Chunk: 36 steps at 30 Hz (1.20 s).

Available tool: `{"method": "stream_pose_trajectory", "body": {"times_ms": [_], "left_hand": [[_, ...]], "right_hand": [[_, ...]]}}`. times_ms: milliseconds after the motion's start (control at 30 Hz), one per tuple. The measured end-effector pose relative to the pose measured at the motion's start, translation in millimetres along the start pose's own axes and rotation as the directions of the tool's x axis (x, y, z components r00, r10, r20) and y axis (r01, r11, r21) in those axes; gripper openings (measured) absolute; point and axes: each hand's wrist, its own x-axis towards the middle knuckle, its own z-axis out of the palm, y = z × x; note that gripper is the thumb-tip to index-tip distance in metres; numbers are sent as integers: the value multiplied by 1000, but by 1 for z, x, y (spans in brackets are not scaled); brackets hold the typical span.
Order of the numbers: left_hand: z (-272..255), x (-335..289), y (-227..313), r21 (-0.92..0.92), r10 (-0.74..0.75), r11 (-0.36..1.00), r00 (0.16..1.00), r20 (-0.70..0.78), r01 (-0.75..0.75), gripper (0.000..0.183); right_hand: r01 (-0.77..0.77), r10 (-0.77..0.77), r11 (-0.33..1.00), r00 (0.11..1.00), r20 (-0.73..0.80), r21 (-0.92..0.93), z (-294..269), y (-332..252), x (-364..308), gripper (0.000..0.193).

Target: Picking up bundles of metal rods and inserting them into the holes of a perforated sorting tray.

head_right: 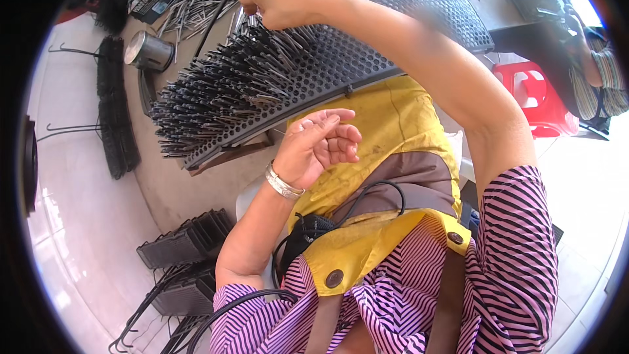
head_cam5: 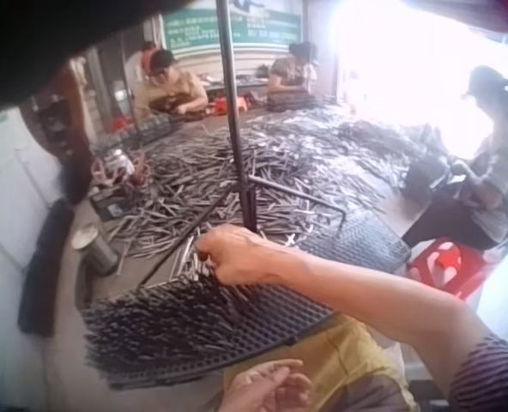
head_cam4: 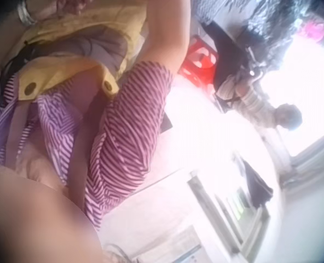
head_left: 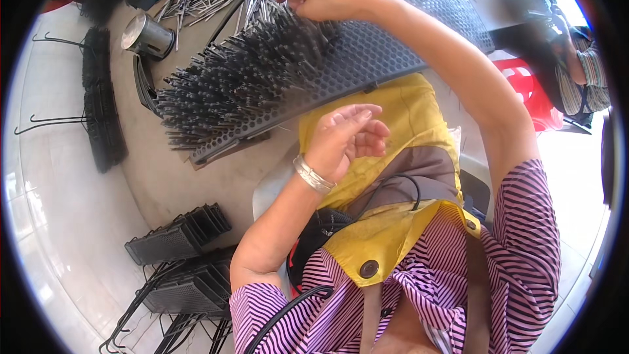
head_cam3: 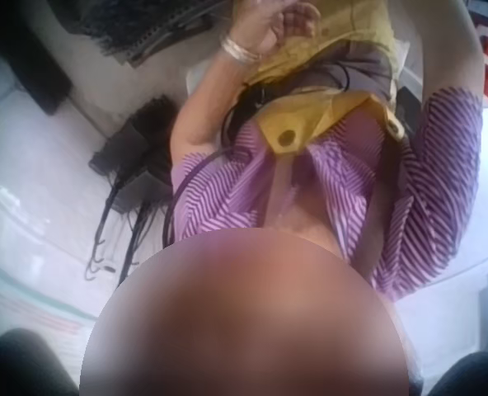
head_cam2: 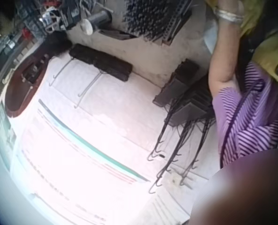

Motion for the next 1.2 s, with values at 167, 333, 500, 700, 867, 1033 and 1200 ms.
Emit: {"method": "stream_pose_trajectory", "body": {"times_ms": [167,333,500,700,867,1033,1200], "left_hand": [[2,0,0,-7,-6,1000,1000,-17,6,28],[2,2,0,-31,-5,1000,1000,-18,4,29],[2,3,-1,-44,15,999,1000,-12,-15,28],[1,1,0,-48,21,999,1000,-6,-21,29],[0,2,0,-33,11,999,1000,-3,-11,30],[1,2,3,-19,3,1000,1000,-11,-3,31],[0,1,2,31,16,999,1000,8,-16,33]], "right_hand": [[-35,36,996,999,-9,80,0,-1,-2,28],[17,-10,995,997,-75,93,-3,-2,-1,23],[145,-103,967,974,-200,210,-16,-9,-2,12],[224,-184,972,919,-350,77,-10,-9,-21,10],[206,-202,978,860,-469,-42,4,-9,-45,10],[247,-245,966,789,-564,-73,8,-8,-54,9],[275,-309,951,832,-460,-143,7,-3,-67,11]]}}
